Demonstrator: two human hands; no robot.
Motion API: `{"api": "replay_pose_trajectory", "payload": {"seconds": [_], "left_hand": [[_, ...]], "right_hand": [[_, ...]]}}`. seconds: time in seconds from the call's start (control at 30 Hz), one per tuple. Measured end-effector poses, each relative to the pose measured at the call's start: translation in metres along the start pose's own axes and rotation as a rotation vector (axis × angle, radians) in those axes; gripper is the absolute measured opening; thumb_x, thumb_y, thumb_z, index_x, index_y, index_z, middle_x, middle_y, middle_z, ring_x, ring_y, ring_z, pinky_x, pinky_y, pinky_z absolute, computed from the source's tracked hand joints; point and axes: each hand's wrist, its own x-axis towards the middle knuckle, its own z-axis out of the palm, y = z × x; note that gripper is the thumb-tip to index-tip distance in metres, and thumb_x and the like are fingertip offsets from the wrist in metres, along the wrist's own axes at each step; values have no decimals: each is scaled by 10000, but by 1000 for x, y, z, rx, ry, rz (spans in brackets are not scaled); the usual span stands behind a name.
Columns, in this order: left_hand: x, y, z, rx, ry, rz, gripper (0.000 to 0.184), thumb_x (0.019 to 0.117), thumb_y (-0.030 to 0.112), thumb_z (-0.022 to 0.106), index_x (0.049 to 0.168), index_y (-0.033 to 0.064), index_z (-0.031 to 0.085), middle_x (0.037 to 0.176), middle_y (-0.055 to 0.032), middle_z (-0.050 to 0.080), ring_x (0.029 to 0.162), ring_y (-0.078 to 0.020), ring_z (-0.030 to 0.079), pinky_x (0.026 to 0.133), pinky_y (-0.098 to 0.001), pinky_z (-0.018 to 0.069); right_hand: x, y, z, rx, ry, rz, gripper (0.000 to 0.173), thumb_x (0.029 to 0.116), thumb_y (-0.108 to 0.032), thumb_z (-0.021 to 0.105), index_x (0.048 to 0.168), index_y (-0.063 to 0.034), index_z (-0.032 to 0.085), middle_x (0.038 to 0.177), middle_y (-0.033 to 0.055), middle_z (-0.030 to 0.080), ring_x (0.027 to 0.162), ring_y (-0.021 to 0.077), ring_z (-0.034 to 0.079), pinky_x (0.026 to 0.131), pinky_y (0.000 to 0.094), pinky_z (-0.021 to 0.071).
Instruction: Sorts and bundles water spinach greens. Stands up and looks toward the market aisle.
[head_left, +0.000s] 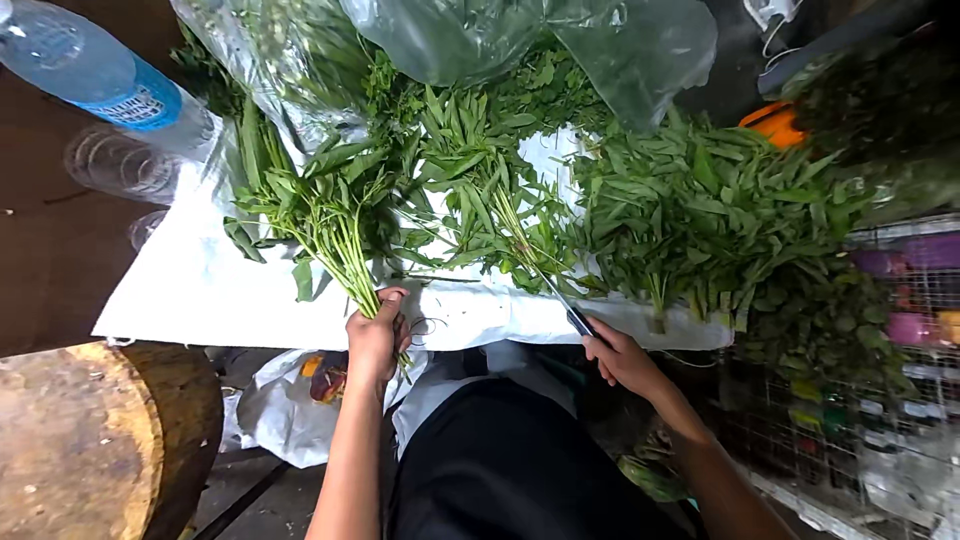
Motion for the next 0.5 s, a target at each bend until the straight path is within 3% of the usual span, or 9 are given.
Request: {"api": "replay_pose_trajectory", "payload": {"seconds": [0.13, 0.27, 0.4, 0.5], "left_hand": [[-2, 3, -5, -29, 6, -1, 198, 1084, 139, 484, 1083, 48, 661, 523, 27, 407, 368, -62, 379, 353, -217, 389], [-6, 7, -6, -70, -6, -11, 201, 1086, 138, 476, 1083, 41, 652, 516, 27, 386, 365, -61, 363, 347, -218, 378], [-19, 17, -2, -70, -58, 25, 199, 1080, 125, 479, 1092, 23, 649, 503, 28, 378, 361, -65, 353, 347, -221, 362], [-30, 25, -4, -98, -97, 61, 203, 1074, 112, 472, 1098, 22, 653, 497, 34, 384, 360, -57, 360, 345, -212, 356]], "right_hand": [[-4, 5, -8, 73, 253, -146, 586, 1007, -302, 596, 1535, -101, 440, 932, 72, 662, 610, 120, 587, 536, 298, 526], [72, -24, -15, -34, 508, -173, 689, 980, -327, 675, 1556, -80, 388, 1188, 206, 674, 1002, 304, 679, 902, 507, 555], [152, -22, -23, -274, 655, -239, 540, 964, -256, 675, 1448, -53, 549, 1410, 236, 560, 1266, 377, 579, 1073, 532, 477], [148, -58, -15, -375, 782, -320, 376, 969, -181, 612, 1315, -43, 662, 1459, 256, 507, 1337, 433, 502, 1115, 558, 424]]}}
